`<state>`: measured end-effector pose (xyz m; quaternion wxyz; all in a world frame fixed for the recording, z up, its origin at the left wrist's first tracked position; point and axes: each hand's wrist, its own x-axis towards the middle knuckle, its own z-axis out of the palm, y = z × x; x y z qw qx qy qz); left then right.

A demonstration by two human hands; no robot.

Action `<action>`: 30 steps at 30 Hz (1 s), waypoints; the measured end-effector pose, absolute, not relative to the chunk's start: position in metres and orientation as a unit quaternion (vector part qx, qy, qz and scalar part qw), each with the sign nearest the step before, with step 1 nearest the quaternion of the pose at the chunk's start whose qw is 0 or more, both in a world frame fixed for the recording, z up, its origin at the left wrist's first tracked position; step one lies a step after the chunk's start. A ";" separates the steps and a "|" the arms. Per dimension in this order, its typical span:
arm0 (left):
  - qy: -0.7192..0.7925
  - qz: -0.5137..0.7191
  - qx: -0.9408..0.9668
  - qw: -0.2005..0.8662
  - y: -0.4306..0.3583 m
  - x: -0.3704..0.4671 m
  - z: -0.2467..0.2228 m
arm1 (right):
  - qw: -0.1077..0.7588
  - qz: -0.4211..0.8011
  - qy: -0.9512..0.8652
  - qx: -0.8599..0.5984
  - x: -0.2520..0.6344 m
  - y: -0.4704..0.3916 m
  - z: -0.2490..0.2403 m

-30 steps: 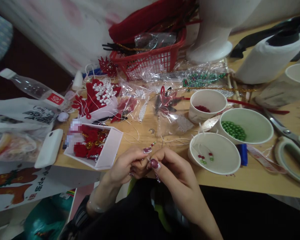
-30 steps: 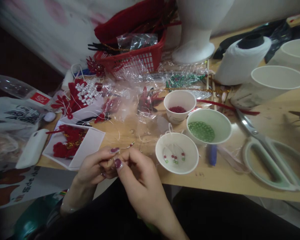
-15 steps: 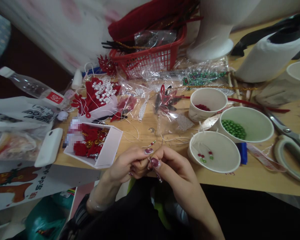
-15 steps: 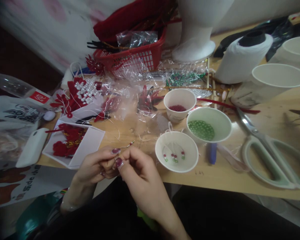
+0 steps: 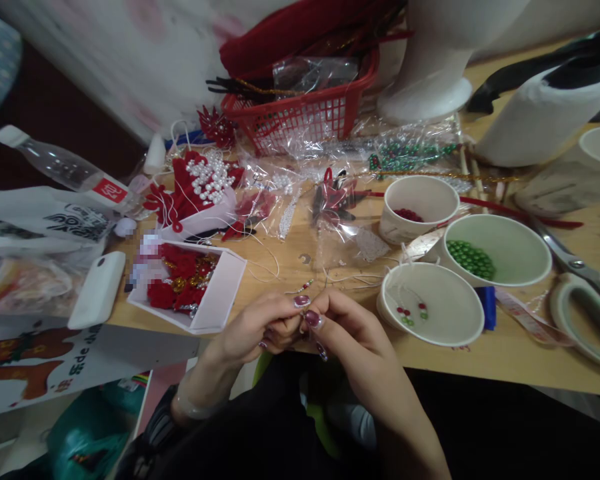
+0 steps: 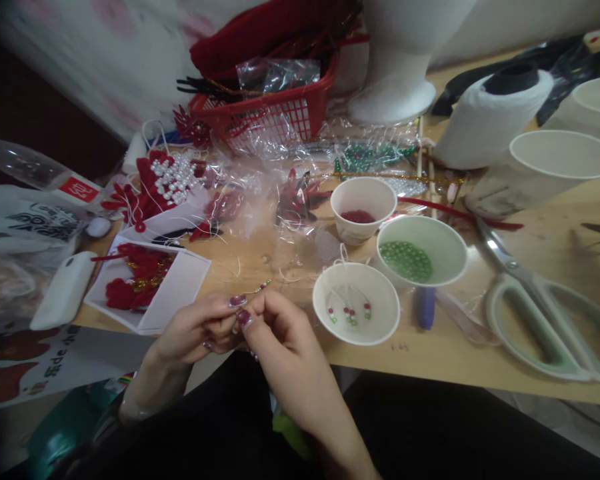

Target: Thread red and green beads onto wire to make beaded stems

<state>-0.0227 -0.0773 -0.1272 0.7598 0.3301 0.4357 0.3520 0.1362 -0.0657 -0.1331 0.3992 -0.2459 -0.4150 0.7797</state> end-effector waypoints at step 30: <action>0.508 0.434 0.393 0.632 -0.083 -0.022 -0.132 | 0.521 0.384 -0.694 -0.316 0.127 -0.068 -0.144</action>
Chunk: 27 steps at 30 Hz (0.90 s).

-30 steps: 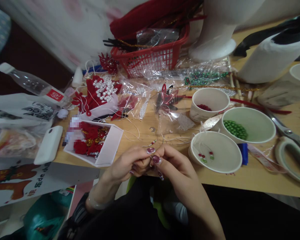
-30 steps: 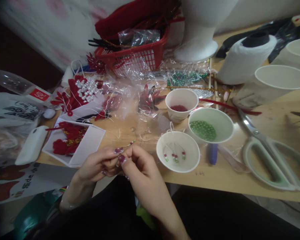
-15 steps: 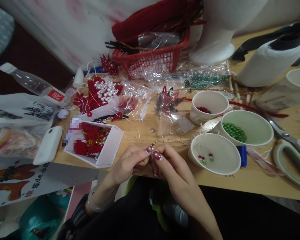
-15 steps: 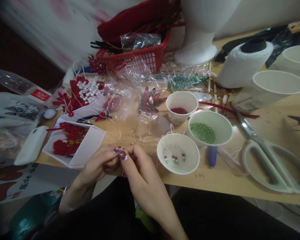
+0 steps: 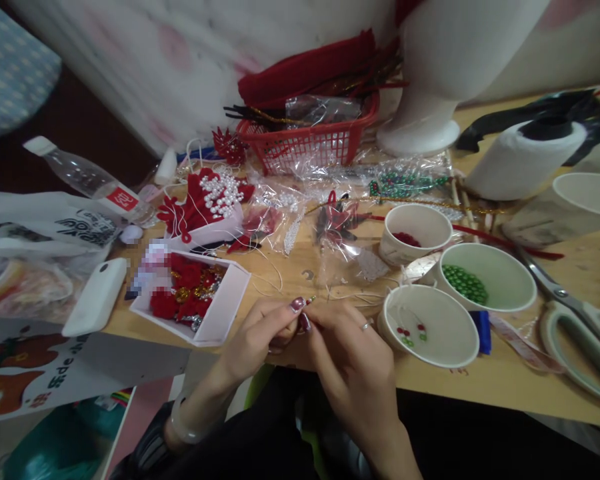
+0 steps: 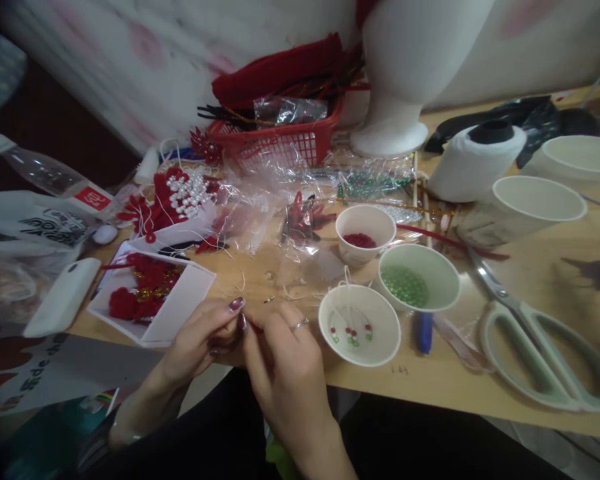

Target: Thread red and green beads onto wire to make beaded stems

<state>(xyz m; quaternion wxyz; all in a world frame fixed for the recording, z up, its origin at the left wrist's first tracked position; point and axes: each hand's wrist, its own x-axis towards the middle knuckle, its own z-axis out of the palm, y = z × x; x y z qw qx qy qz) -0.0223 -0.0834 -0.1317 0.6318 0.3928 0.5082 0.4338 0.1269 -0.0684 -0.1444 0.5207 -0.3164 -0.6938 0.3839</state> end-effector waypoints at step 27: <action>0.476 0.475 0.334 0.660 -0.083 -0.017 -0.128 | 0.557 0.396 -0.650 -0.331 0.125 -0.069 -0.144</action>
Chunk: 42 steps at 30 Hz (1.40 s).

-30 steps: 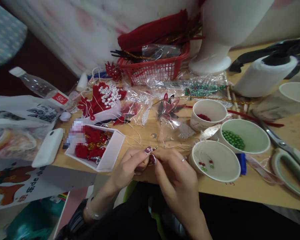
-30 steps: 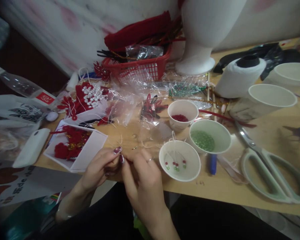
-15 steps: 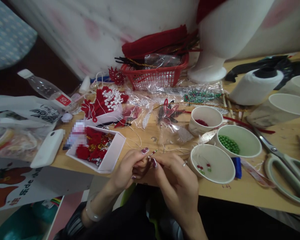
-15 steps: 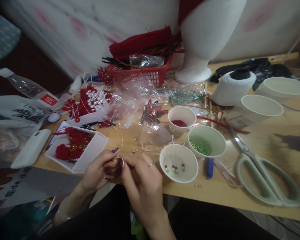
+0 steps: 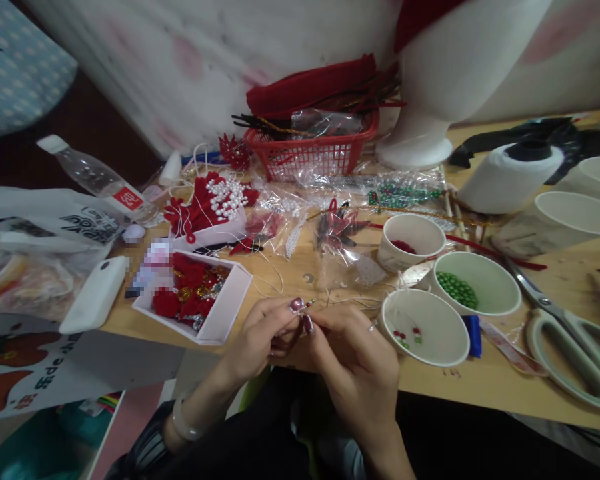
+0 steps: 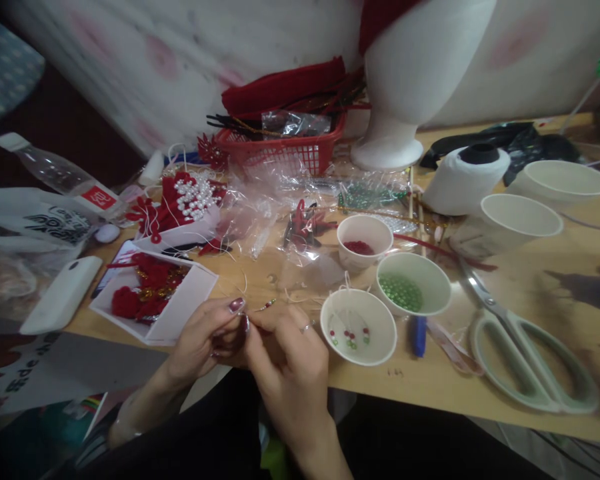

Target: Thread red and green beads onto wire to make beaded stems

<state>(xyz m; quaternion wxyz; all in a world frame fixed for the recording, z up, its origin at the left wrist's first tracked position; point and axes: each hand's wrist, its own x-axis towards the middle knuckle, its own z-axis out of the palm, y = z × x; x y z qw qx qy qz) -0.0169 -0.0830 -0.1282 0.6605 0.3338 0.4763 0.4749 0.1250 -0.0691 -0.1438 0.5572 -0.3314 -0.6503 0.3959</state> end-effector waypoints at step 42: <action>0.538 0.480 0.442 0.534 -0.091 -0.016 -0.132 | 0.561 0.296 -0.707 -0.313 0.128 -0.071 -0.143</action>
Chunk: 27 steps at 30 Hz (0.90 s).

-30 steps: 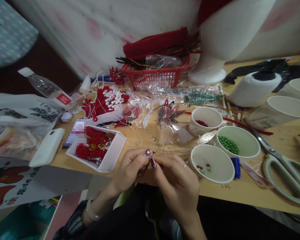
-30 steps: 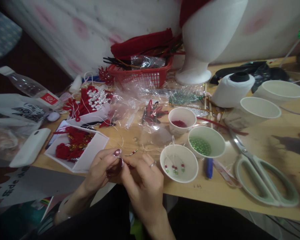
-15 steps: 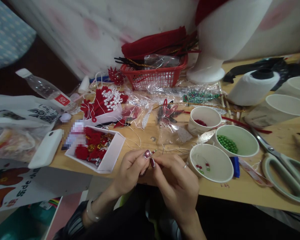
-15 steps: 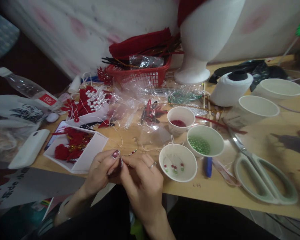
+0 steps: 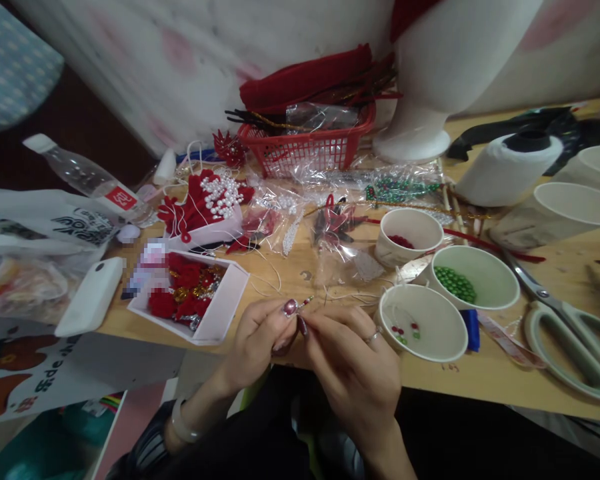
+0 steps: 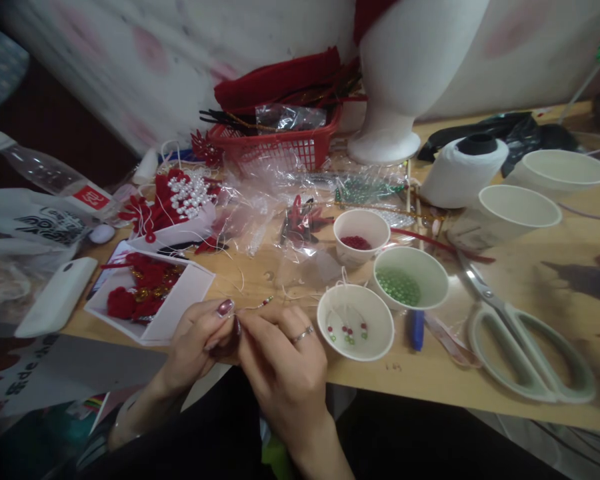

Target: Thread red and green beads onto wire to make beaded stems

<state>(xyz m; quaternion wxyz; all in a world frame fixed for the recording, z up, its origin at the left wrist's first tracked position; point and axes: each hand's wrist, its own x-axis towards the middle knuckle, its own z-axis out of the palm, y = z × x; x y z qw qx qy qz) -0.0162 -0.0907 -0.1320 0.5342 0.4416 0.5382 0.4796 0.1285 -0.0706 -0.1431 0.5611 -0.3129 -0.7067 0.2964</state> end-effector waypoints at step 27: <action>0.535 0.490 0.434 0.534 -0.090 -0.020 -0.139 | 0.550 0.319 -0.705 -0.314 0.129 -0.070 -0.143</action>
